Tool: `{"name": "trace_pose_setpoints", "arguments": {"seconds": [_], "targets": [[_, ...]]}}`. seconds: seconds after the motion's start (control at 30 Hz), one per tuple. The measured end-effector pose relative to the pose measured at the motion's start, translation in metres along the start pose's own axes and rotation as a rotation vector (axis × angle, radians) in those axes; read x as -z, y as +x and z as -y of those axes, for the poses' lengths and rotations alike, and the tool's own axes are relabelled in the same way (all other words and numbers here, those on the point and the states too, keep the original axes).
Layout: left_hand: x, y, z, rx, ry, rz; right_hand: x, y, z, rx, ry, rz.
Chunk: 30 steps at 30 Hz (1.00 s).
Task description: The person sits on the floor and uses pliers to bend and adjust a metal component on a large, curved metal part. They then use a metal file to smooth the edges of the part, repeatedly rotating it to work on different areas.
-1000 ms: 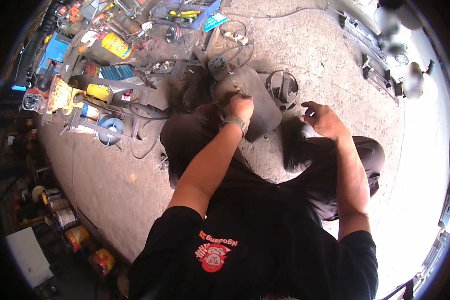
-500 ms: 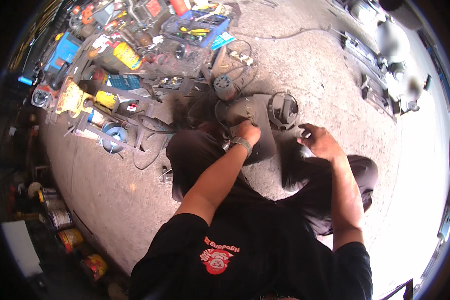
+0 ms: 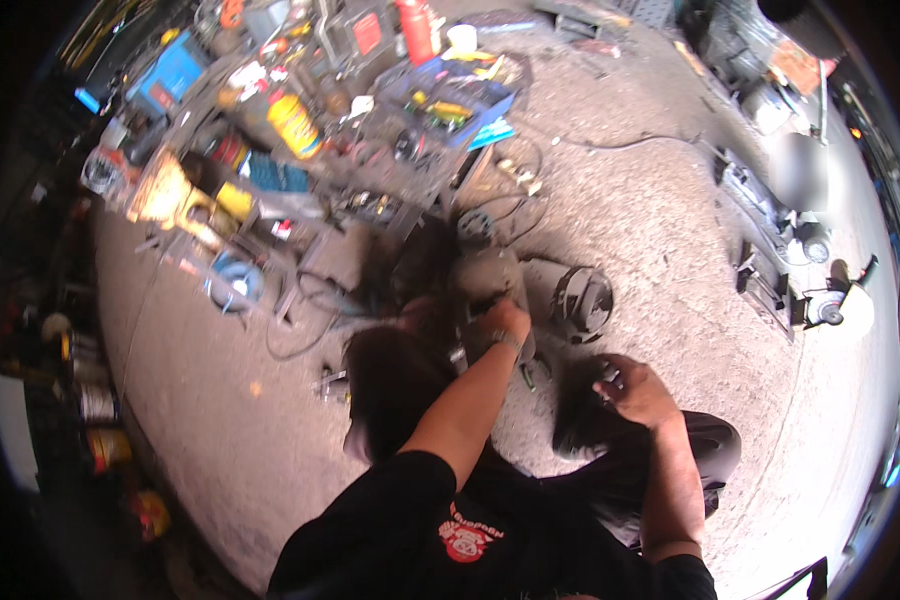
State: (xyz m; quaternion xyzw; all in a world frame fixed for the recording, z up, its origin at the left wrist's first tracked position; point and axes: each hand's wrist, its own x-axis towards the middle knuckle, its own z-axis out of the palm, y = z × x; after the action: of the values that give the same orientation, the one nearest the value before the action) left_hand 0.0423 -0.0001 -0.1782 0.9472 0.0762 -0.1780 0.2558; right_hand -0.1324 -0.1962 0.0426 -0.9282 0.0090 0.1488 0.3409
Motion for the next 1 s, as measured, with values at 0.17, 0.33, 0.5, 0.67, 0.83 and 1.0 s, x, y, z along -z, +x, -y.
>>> {"name": "trace_pose_setpoints", "arguments": {"seconds": [0.17, 0.33, 0.5, 0.67, 0.83, 1.0], "targets": [[-0.002, 0.000, -0.013, -0.076, 0.027, -0.017, 0.008, 0.008, 0.011, 0.011, -0.075, -0.019], [-0.005, 0.007, -0.009, -0.161, 0.187, 0.015, 0.011, 0.011, 0.015, -0.038, -0.088, 0.018], [-0.007, 0.008, 0.000, -0.213, 0.323, 0.099, 0.006, 0.009, 0.011, -0.025, -0.110, 0.006], [-0.003, 0.009, 0.009, -0.190, 0.264, 0.078, 0.005, 0.006, 0.008, -0.003, -0.110, 0.002], [0.008, 0.008, 0.010, -0.122, 0.277, 0.091, 0.002, 0.001, -0.003, 0.014, -0.130, -0.026], [0.010, 0.002, 0.014, -0.037, 0.316, 0.136, 0.000, -0.002, -0.004, 0.037, -0.136, -0.023]]}}
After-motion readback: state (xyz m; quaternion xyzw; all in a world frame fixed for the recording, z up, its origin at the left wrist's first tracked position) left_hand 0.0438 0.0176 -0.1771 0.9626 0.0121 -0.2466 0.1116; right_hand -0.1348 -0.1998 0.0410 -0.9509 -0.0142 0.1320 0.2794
